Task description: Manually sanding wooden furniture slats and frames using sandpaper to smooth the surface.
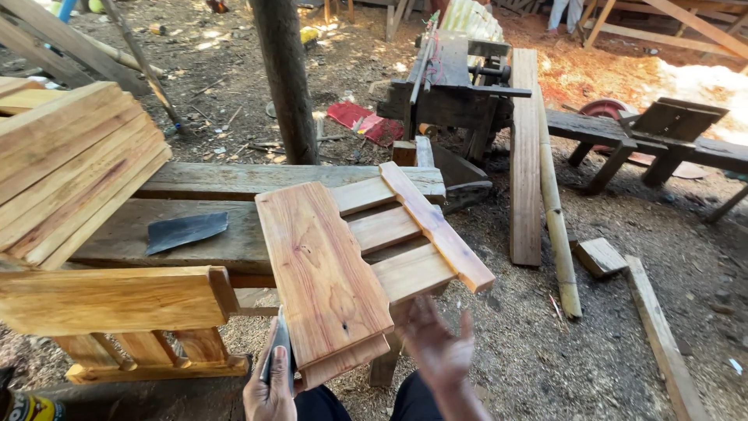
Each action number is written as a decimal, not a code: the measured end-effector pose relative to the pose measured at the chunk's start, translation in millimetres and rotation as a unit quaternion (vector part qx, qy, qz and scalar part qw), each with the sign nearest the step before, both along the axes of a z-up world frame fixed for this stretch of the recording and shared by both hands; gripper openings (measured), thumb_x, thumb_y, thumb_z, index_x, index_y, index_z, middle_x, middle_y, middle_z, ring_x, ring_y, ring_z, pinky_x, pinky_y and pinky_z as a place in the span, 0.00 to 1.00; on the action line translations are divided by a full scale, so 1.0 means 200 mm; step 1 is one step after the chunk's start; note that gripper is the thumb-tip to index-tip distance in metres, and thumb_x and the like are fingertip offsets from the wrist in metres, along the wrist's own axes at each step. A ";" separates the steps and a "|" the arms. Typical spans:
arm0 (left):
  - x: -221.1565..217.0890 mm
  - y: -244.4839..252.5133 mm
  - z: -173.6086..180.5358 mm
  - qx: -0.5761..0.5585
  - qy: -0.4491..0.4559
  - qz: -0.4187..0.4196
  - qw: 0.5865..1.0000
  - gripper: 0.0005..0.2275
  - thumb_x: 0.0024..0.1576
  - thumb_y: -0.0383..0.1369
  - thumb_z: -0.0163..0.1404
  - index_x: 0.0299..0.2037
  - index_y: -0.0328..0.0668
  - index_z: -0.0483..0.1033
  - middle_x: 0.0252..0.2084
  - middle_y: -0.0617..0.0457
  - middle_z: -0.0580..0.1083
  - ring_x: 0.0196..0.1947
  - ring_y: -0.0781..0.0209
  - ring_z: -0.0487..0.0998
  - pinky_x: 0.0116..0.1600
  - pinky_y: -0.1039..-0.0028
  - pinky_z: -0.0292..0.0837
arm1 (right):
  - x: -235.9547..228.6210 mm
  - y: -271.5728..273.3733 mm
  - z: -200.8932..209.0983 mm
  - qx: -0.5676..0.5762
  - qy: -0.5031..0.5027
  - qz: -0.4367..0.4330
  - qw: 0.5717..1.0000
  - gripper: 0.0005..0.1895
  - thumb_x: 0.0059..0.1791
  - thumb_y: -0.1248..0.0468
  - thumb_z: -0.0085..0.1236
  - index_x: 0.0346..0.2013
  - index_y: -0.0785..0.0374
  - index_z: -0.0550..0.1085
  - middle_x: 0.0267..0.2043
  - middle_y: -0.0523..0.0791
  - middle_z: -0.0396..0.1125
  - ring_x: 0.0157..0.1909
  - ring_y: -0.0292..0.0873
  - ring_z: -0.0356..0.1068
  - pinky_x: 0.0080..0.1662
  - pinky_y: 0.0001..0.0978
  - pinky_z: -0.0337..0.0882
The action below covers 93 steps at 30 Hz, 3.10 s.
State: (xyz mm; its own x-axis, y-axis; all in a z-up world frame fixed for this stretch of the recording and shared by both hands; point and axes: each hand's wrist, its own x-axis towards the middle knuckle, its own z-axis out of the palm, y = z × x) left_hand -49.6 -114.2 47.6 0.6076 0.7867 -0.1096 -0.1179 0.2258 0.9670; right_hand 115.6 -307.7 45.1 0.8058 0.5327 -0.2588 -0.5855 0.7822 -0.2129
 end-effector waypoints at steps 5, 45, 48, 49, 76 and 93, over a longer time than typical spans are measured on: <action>0.02 0.05 -0.23 0.066 -0.031 -0.018 0.997 0.22 0.64 0.34 0.40 0.69 0.36 0.63 0.70 0.40 0.67 0.69 0.49 0.67 0.66 0.60 0.67 | -0.25 0.23 -0.77 -0.395 -0.459 0.095 0.790 0.35 0.52 0.44 0.39 0.69 0.59 0.64 0.63 0.47 0.74 0.49 0.40 0.72 0.56 0.28 0.82; 0.14 0.99 -0.07 0.516 0.102 0.111 0.843 0.20 0.70 0.37 0.36 0.73 0.49 0.60 0.71 0.45 0.65 0.70 0.43 0.64 0.69 0.54 0.63 | 0.74 -0.49 -0.53 -0.226 -0.251 0.226 0.914 0.56 0.30 0.60 0.72 0.66 0.72 0.52 0.53 0.65 0.64 0.56 0.60 0.69 0.54 0.57 0.76; 0.12 1.00 -0.03 0.497 0.086 0.112 0.856 0.19 0.70 0.37 0.38 0.72 0.51 0.61 0.68 0.46 0.69 0.66 0.45 0.72 0.63 0.59 0.73 | 0.93 -0.61 -0.66 -0.168 -0.293 0.234 0.912 0.54 0.38 0.59 0.71 0.68 0.78 0.50 0.49 0.65 0.64 0.50 0.62 0.72 0.43 0.54 0.77; 0.12 1.01 -0.03 0.497 0.086 0.114 0.856 0.19 0.70 0.37 0.38 0.72 0.51 0.61 0.68 0.46 0.69 0.66 0.45 0.72 0.63 0.59 0.73 | 0.97 -0.61 -0.67 -0.167 -0.294 0.235 0.911 0.54 0.38 0.59 0.71 0.68 0.78 0.50 0.49 0.65 0.64 0.50 0.62 0.72 0.43 0.54 0.77; 0.04 0.51 -0.04 0.436 -0.074 0.093 0.892 0.17 0.74 0.36 0.33 0.72 0.45 0.60 0.69 0.32 0.65 0.64 0.49 0.70 0.62 0.65 0.71 | 0.67 -0.40 0.00 -0.441 -0.236 0.115 0.858 0.53 0.24 0.51 0.75 0.58 0.64 0.61 0.48 0.55 0.66 0.45 0.51 0.73 0.39 0.40 0.83; 0.09 0.35 0.10 0.416 0.227 0.004 0.881 0.19 0.64 0.37 0.41 0.66 0.62 0.66 0.72 0.44 0.59 0.63 0.44 0.69 0.48 0.58 0.81 | 1.25 -0.21 0.04 -0.831 -0.333 0.225 0.384 0.50 0.39 0.21 0.50 0.44 0.64 0.83 0.40 0.55 0.77 0.43 0.50 0.79 0.49 0.49 0.77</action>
State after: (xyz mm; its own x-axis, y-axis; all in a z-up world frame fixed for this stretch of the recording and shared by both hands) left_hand -32.1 -43.3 67.9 0.6442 0.7133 0.2762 0.3248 -0.5820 0.7455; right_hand 364.9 -349.3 53.0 0.9112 0.2017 -0.3592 0.0360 -0.9076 -0.4182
